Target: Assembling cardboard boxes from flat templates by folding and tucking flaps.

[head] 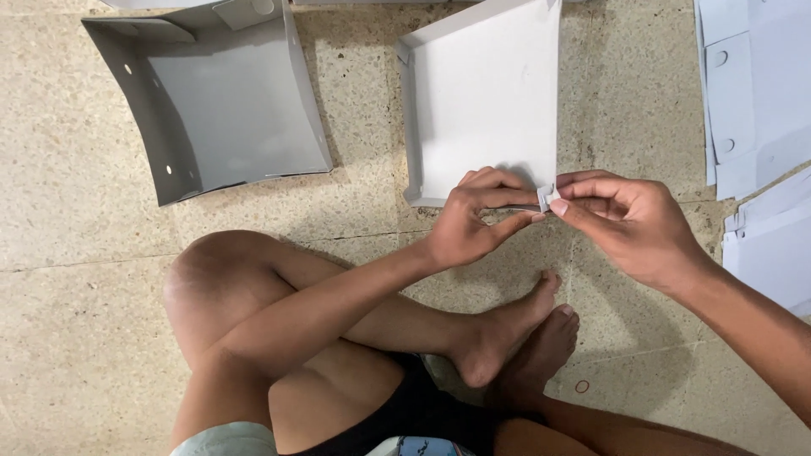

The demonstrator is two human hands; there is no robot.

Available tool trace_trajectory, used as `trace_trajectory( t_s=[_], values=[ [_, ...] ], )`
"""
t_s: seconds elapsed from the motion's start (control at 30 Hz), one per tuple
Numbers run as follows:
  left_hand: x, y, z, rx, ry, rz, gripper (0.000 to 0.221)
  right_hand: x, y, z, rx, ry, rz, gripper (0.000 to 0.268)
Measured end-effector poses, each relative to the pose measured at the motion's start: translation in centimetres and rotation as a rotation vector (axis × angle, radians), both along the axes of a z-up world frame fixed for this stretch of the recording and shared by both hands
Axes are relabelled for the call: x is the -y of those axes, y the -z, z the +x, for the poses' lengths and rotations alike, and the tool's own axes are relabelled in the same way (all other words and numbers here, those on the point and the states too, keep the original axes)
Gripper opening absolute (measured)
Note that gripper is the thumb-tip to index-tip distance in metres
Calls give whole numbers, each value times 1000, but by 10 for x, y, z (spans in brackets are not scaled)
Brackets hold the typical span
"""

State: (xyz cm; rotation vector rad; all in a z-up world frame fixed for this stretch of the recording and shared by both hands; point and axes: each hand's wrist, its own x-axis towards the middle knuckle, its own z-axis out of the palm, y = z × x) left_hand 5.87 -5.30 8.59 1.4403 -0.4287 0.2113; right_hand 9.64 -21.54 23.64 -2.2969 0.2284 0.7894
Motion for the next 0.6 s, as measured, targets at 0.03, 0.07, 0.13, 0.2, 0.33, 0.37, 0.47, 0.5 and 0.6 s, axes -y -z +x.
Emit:
trace_trajectory(
  t_s=[0.03, 0.07, 0.13, 0.2, 0.33, 0.37, 0.47, 0.5, 0.6],
  values=[
    [-1, -3, -1, -1, 0, 1, 26, 0, 3, -3, -1, 0, 1, 28],
    [-3, -6, 0, 4, 4, -15, 23, 1, 5, -4, 18, 22, 40, 26],
    [-5, -10, 2, 15, 5, -34, 23, -1, 4, -4, 42, 40, 76, 24],
    [-6, -11, 0, -20, 65, -80, 29, -3, -1, -5, -13, 24, -21, 24],
    [-2, -7, -1, -81, 89, -156, 15, -3, 2, -6, -44, 29, -18, 24],
    [-1, -7, -1, -84, 83, -173, 14, -2, 2, -6, -45, 5, -33, 25],
    [1, -5, 0, -89, 79, -174, 14, -4, -2, -4, -55, -1, -60, 26],
    [1, -3, 1, -90, 75, -161, 15, -6, -4, -3, -63, 13, -74, 26],
    [0, -5, 0, -79, 83, -201, 14, -8, -5, -3, -109, 64, -70, 27]
  ],
)
